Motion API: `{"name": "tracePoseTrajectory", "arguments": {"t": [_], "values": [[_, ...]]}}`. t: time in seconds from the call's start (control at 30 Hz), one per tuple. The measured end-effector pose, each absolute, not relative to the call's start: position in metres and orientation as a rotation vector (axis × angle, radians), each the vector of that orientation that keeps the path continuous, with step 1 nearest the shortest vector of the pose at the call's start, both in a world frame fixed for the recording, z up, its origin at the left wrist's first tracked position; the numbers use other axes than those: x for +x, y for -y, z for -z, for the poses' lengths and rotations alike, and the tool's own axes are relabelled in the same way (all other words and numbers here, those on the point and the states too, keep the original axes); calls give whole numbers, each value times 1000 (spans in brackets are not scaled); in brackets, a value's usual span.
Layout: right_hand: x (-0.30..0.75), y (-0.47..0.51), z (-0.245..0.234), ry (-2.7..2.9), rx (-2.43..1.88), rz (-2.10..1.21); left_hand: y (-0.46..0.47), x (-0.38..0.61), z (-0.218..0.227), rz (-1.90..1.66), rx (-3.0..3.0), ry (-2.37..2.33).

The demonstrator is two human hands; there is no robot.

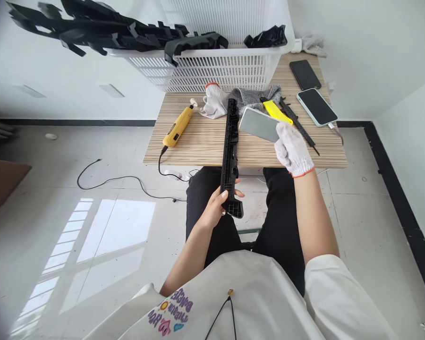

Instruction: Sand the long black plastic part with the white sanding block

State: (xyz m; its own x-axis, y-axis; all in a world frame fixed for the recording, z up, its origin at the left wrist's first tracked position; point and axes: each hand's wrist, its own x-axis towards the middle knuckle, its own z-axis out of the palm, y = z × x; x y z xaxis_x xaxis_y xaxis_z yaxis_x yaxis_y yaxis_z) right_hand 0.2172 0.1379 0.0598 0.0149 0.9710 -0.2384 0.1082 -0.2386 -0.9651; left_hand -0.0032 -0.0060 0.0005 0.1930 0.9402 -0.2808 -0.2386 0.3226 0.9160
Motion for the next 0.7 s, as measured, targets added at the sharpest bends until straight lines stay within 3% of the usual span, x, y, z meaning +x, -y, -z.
{"name": "tracePoseTrajectory", "arguments": {"t": [0.23,0.7], "values": [[213,-132,-56,1334,-1166,-1350,9,-9,5,-1082,1053,-859],[195,-131,-44,1042,-1052,-1460,14,-11,16,-1162,1013,-789]]}}
